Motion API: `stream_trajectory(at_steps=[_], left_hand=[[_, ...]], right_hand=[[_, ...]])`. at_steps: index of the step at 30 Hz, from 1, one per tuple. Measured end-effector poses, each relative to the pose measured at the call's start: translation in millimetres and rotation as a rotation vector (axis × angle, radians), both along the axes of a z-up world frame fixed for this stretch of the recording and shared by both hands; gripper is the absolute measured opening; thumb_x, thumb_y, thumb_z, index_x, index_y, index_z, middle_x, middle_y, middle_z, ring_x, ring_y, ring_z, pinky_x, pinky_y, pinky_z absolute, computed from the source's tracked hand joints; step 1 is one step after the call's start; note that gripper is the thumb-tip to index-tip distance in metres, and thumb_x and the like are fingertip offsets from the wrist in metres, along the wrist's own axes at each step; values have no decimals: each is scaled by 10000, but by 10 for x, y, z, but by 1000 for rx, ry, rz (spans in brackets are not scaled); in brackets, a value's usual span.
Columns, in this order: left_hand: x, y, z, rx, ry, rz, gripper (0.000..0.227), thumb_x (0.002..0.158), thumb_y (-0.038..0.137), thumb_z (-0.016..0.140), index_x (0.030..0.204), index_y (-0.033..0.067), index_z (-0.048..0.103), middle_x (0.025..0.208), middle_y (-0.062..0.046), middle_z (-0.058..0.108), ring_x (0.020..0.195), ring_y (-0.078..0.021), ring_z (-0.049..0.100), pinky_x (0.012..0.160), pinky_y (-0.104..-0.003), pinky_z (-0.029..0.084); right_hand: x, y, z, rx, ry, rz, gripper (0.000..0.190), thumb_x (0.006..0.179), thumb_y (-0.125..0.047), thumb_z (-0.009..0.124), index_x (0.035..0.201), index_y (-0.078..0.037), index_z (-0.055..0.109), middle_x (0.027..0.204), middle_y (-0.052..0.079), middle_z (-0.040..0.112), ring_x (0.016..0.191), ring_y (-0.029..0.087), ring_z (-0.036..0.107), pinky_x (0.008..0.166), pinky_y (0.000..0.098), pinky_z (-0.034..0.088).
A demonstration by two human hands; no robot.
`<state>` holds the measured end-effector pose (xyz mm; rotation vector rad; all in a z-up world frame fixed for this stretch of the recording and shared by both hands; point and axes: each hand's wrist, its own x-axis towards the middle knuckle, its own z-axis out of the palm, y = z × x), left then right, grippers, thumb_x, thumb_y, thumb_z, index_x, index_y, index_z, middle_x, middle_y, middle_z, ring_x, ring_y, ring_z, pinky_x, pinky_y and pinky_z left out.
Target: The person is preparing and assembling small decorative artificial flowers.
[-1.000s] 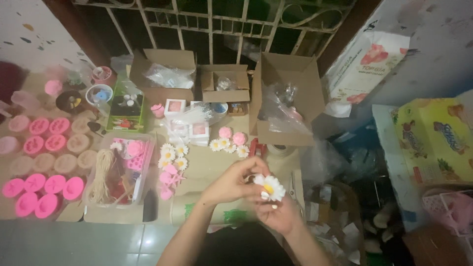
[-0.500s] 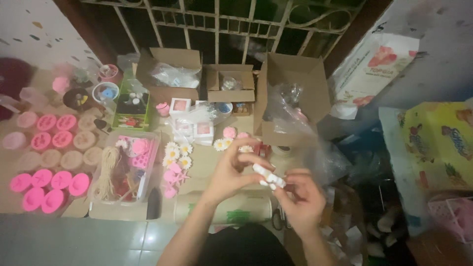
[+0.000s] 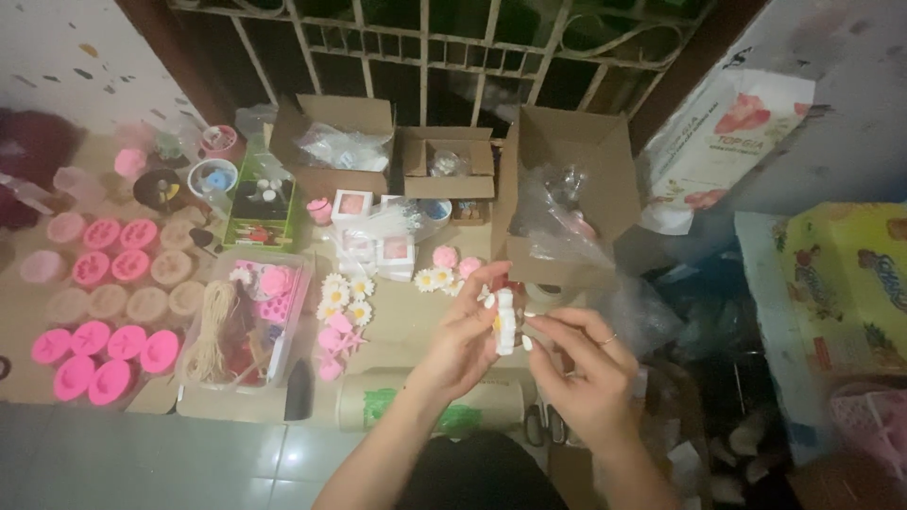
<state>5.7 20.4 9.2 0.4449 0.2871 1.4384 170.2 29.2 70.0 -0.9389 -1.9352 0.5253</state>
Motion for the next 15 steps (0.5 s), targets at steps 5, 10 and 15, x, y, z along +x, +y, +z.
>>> stream_trajectory(at_steps=[5,10,15], left_hand=[[27,15,-84,23,-5,-4,523,1015,192,631,1487,99,427,1301,-60,550,1165,-179,594,975,-336,526],[35,61,-203,46,-134,-96,418,1072,187,615,1439,17,510,1213,-69,572,1117,-177,614,961,-316,527],[61,65,-45,-98,-80,-77,287,1044,183,568,1296,46,557,1153,-65,604,1055,-167,626,910,-305,525]], right_hand=[[-10,35,12,96,-1,5,247,785,36,794,1023,-24,759,966,66,710,687,99,619,577,225,483],[23,112,-79,145,-53,3,190,819,46,780,994,-13,737,971,68,699,713,98,680,594,236,549],[41,274,-224,604,-163,57,159,821,63,768,957,55,686,989,132,662,831,245,679,710,335,580]])
